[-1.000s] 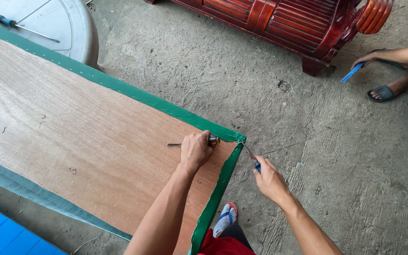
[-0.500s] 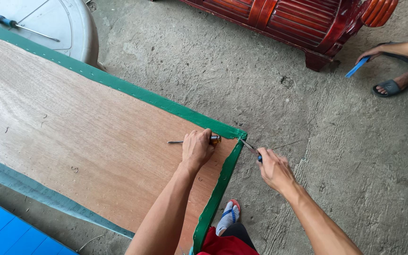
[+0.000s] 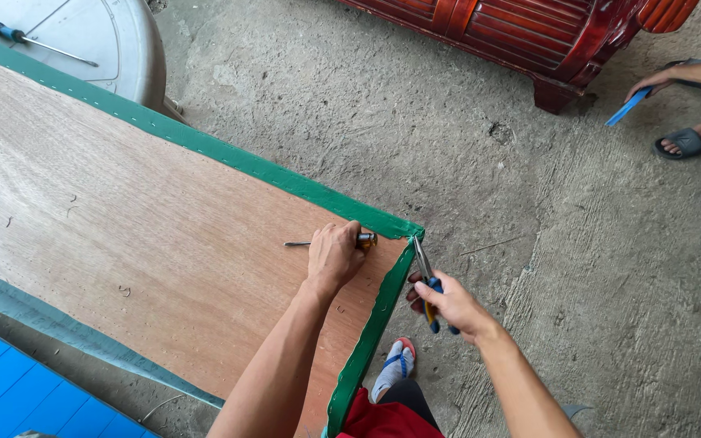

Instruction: The person uses a screwdriver and pliers to remove staples from the green edge of a wooden board. They pry up each staple with the screwdriver and then pull it out with the pliers, working along the edge of the board.

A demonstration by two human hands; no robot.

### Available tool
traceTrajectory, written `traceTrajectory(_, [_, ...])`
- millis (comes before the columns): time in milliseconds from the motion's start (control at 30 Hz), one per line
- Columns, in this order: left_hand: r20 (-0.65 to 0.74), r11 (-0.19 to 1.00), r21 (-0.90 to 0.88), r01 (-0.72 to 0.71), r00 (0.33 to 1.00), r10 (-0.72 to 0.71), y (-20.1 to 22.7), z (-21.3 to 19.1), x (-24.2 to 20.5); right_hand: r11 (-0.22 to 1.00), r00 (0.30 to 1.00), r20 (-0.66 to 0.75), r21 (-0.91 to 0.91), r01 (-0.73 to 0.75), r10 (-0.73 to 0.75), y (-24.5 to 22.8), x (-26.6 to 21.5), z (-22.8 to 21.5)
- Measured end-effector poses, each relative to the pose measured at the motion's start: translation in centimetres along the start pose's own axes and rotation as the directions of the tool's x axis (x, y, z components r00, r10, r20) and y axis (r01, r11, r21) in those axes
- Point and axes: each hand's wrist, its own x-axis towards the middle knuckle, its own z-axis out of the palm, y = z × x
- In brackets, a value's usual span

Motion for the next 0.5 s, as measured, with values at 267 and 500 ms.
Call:
traceTrajectory(267, [-0.001,1.0,-0.012,-0.01,1.0,0.01,-0.1,-0.2,0.5,0.504,0.698,-0.253,-0.846,0.176,-0.67,2.2,1.3,0.9])
traceTrajectory(500, [0.02,0.999,-0.023,0.043,0.999,-0.042,0.2,-0.1,0.9,0.694,0.853,-0.268,-0.706,0.143,-0.447,1.1,-3.4,-0.2])
